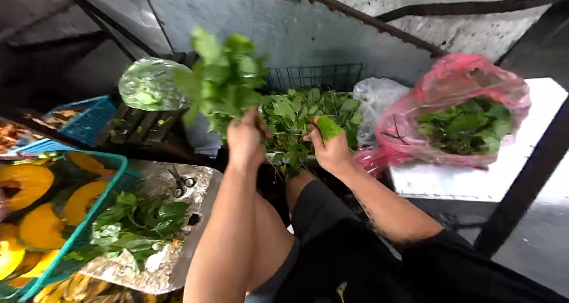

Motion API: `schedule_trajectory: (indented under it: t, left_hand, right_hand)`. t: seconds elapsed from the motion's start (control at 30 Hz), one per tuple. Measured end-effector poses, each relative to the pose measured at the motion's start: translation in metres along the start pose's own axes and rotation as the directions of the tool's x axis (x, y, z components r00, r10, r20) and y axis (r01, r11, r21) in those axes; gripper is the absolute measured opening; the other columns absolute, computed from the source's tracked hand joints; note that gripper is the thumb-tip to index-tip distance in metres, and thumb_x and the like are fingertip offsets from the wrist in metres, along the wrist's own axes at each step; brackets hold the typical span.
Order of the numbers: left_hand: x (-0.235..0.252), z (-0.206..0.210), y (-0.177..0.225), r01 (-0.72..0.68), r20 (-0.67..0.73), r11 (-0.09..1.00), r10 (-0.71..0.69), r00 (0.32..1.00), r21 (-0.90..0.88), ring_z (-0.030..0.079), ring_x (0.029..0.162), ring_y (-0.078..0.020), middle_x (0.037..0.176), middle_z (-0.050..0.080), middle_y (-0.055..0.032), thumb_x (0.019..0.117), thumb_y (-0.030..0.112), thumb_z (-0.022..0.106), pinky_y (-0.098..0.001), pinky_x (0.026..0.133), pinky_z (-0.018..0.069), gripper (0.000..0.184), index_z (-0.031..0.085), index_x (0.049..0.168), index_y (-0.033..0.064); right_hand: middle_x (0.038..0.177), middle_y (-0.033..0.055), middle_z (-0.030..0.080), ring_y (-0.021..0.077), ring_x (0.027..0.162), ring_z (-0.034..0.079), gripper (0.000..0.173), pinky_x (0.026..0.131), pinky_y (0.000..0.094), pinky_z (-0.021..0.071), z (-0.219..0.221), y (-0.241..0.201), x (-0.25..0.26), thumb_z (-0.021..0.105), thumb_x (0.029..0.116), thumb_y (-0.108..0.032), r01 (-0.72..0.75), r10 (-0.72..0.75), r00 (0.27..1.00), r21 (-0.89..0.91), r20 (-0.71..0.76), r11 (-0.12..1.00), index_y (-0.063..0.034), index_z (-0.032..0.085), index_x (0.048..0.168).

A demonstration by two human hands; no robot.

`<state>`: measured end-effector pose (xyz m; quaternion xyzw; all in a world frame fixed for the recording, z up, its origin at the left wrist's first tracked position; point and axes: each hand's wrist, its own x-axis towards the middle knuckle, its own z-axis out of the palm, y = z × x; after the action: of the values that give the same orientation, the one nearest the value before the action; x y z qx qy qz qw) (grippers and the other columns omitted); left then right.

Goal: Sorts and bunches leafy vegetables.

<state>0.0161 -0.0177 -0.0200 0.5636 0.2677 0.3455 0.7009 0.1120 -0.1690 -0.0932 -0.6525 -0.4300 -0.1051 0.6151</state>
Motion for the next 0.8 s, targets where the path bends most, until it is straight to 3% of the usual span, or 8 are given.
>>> schedule_trajectory:
  t: [0.1,0.17,0.2,0.27,0.33,0.5,0.63,0.8]
  left_hand:
    - [0.008,-0.017,0.024,-0.052,-0.030,0.975,0.047,0.998,-0.215,0.073,0.083,-0.0205,0.095,0.071,-0.0066,0.1126,0.022,0.037,-0.0424,0.080,0.0632,0.025,0.056,0.110,0.0072]
    - [0.005,-0.021,0.026,-0.029,-0.063,0.952,0.011,0.998,-0.305,0.066,0.069,-0.0140,0.091,0.066,-0.0043,0.1129,0.020,0.034,-0.0313,0.066,0.0609,0.022,0.054,0.113,0.0091]
    - [0.005,-0.021,0.026,0.001,-0.071,0.942,-0.027,0.997,-0.336,0.058,0.059,-0.0089,0.082,0.060,0.0000,0.1126,0.020,0.035,-0.0238,0.055,0.0542,0.021,0.054,0.112,0.0116]
    - [0.008,-0.026,0.029,0.088,-0.052,0.922,-0.116,0.992,-0.376,0.041,0.045,-0.0048,0.066,0.047,0.0058,0.1091,0.022,0.040,-0.0178,0.042,0.0393,0.018,0.055,0.102,0.0166]
    - [0.006,-0.032,0.031,0.138,0.019,0.908,-0.142,0.990,-0.395,0.032,0.040,-0.0047,0.056,0.036,0.0080,0.1045,0.021,0.044,-0.0182,0.039,0.0324,0.017,0.051,0.089,0.0199]
    - [-0.001,-0.020,0.031,0.193,0.215,0.911,-0.120,0.969,-0.365,0.030,0.038,-0.0033,0.052,0.031,0.0104,0.1094,0.024,0.039,-0.0186,0.038,0.0325,0.027,0.065,0.112,0.0168]
    - [-0.006,-0.016,0.027,0.259,0.298,0.931,-0.178,0.938,-0.257,0.043,0.045,-0.0059,0.061,0.042,0.0078,0.1118,0.029,0.036,-0.0211,0.045,0.0450,0.031,0.063,0.120,0.0167]
    - [-0.001,-0.021,0.025,0.258,0.262,0.945,-0.202,0.944,-0.200,0.035,0.042,-0.0037,0.060,0.039,0.0084,0.1117,0.030,0.038,-0.0180,0.039,0.0356,0.028,0.062,0.122,0.0182]
  right_hand:
    - [0.107,0.0171,0.071,0.0234,0.093,0.072,0.030,0.088,0.0410,0.0606,-0.011,0.037,0.031,0.057,0.1024,-0.014,0.015,0.025,0.984,-0.226,0.174,0.974,0.0015,0.063,0.127]
    - [0.125,0.0249,0.066,0.0435,0.110,0.067,0.076,0.095,0.0640,0.0527,-0.023,0.060,0.063,0.069,0.0983,-0.026,-0.124,0.458,0.737,-0.566,0.498,0.815,-0.0215,0.028,0.162]
    - [0.127,0.0287,0.064,0.0510,0.113,0.064,0.089,0.093,0.0720,0.0493,-0.026,0.076,0.073,0.073,0.0955,-0.026,-0.176,0.577,0.647,-0.639,0.498,0.749,-0.0259,0.017,0.165]
    - [0.124,0.0247,0.068,0.0482,0.114,0.065,0.061,0.094,0.0710,0.0501,-0.035,0.099,0.077,0.066,0.0992,-0.026,-0.334,0.639,0.698,-0.643,0.323,0.689,-0.0202,0.042,0.155]
    - [0.121,0.0229,0.069,0.0448,0.115,0.065,0.035,0.096,0.0690,0.0490,-0.040,0.108,0.067,0.060,0.1016,-0.031,-0.471,0.693,0.704,-0.628,0.157,0.620,-0.0093,0.068,0.128]
    - [0.118,0.0291,0.067,0.0469,0.114,0.064,0.067,0.092,0.0700,0.0499,-0.013,0.138,0.021,0.062,0.0949,-0.062,-0.563,0.869,0.481,-0.721,0.111,0.404,0.0016,0.069,0.117]
    - [0.117,0.0284,0.068,0.0454,0.112,0.065,0.059,0.092,0.0687,0.0499,-0.015,0.138,0.022,0.065,0.0943,-0.053,-0.640,0.900,0.430,-0.677,0.077,0.364,0.0027,0.070,0.112]
    - [0.104,0.0156,0.075,0.0352,0.090,0.071,0.042,0.084,0.0612,0.0546,-0.052,0.123,0.044,0.056,0.1024,-0.040,-0.661,0.888,0.428,-0.612,0.166,0.433,-0.0046,0.072,0.119]
